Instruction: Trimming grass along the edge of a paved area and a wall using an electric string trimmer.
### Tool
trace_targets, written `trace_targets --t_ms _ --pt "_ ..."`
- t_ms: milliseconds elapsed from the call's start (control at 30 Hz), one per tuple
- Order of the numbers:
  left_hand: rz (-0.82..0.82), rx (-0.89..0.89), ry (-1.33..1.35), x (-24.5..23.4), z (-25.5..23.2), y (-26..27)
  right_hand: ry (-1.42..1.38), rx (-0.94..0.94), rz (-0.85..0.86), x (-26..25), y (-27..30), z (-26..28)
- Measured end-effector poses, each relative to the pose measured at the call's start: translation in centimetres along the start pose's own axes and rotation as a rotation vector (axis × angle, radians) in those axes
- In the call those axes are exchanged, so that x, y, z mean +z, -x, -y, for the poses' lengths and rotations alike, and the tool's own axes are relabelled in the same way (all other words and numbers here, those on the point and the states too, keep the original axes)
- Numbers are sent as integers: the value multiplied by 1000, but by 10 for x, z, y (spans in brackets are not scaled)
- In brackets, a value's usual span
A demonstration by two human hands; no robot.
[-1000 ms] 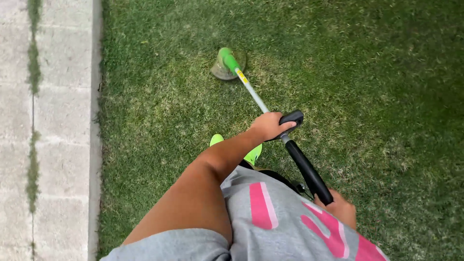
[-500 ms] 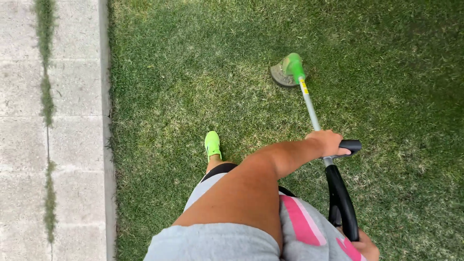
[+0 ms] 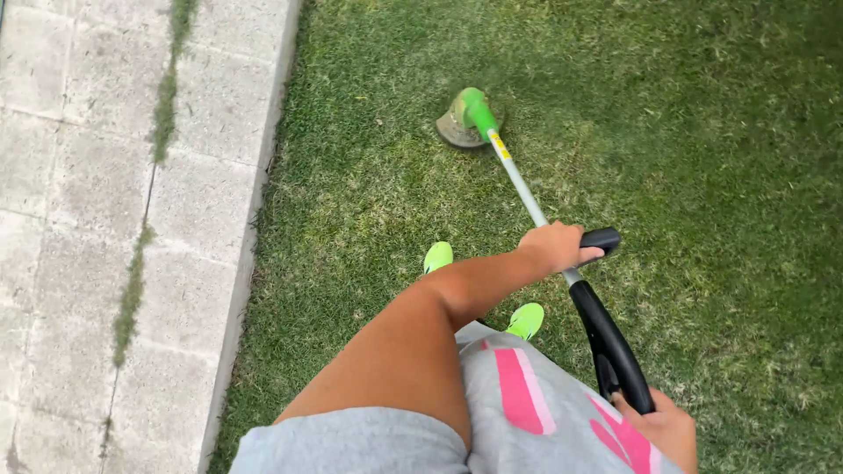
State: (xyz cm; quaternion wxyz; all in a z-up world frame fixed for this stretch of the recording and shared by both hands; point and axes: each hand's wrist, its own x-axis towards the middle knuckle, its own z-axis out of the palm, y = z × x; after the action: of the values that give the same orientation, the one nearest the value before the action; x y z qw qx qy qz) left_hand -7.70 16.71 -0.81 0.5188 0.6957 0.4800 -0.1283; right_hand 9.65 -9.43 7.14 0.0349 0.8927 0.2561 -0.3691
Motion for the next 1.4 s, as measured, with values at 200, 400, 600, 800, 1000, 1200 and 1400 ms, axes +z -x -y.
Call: trace_targets --t_ms 200,400,600,800,1000,1200,1400 --pt "-183 -176 192 -45 101 54 194 -256 106 31 -37 66" --pt "-339 -357 395 -59 185 116 432 -449 255 45 -20 158" --pt "-484 -445 589 -34 231 158 412 -678 288 49 -30 186" --pt "-608 -551 811 23 268 178 726 -841 345 41 -12 233" --pt "-756 -605 938 42 261 199 999 -949 295 37 4 247" --pt "-729 -518 935 42 224 163 943 -900 249 10 -20 187" --pt "-562 -361 749 14 173 100 710 -713 188 -21 -44 127"
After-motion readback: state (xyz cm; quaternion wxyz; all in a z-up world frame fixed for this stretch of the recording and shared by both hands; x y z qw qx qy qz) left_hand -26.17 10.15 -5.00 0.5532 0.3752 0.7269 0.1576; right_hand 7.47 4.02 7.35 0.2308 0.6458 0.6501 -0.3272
